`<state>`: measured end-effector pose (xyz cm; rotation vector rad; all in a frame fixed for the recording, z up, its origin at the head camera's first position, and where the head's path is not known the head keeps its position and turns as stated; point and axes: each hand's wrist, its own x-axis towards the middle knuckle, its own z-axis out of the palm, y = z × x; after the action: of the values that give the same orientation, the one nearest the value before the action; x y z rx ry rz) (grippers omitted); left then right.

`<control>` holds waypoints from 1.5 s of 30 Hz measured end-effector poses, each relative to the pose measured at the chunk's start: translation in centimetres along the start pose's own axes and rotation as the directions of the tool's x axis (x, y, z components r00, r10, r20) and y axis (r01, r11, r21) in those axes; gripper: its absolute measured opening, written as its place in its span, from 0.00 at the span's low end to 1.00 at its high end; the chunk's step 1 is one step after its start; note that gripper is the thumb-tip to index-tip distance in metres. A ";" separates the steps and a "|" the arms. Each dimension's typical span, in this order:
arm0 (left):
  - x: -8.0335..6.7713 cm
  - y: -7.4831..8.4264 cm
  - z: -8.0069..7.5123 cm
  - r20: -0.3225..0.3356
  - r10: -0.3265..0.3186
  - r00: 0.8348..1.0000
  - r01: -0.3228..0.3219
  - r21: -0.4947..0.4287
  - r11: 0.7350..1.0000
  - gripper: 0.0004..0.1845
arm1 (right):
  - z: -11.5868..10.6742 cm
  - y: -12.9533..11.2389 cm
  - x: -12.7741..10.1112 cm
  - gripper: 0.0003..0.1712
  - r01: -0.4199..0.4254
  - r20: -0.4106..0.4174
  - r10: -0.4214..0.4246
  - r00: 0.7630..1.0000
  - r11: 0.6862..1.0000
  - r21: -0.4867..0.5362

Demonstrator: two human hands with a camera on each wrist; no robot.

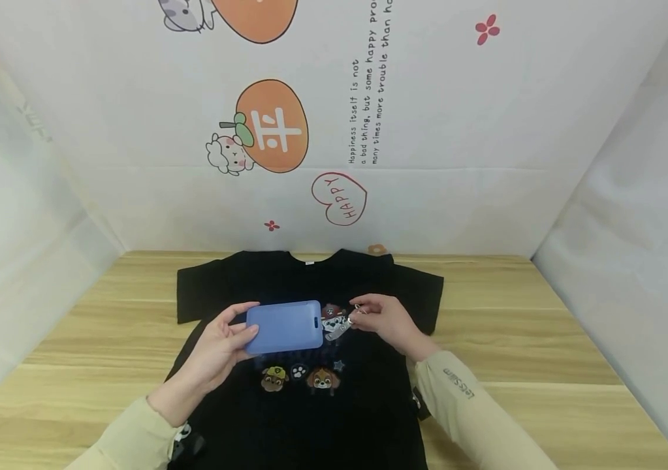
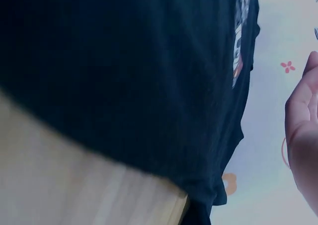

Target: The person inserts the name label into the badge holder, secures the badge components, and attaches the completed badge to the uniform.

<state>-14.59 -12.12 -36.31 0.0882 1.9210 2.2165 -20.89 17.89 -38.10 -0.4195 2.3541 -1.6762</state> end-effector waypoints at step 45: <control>0.2 -0.1 1.2 -0.025 0.003 1.000 -0.004 -0.057 0.998 0.23 | 4.3 -1.4 -1.5 0.12 0.018 -0.113 0.072 0.991 0.764 0.645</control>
<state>-14.56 -10.94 -36.25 0.0555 1.8694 2.2835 -17.93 14.21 -38.12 -0.1383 1.6604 -2.4039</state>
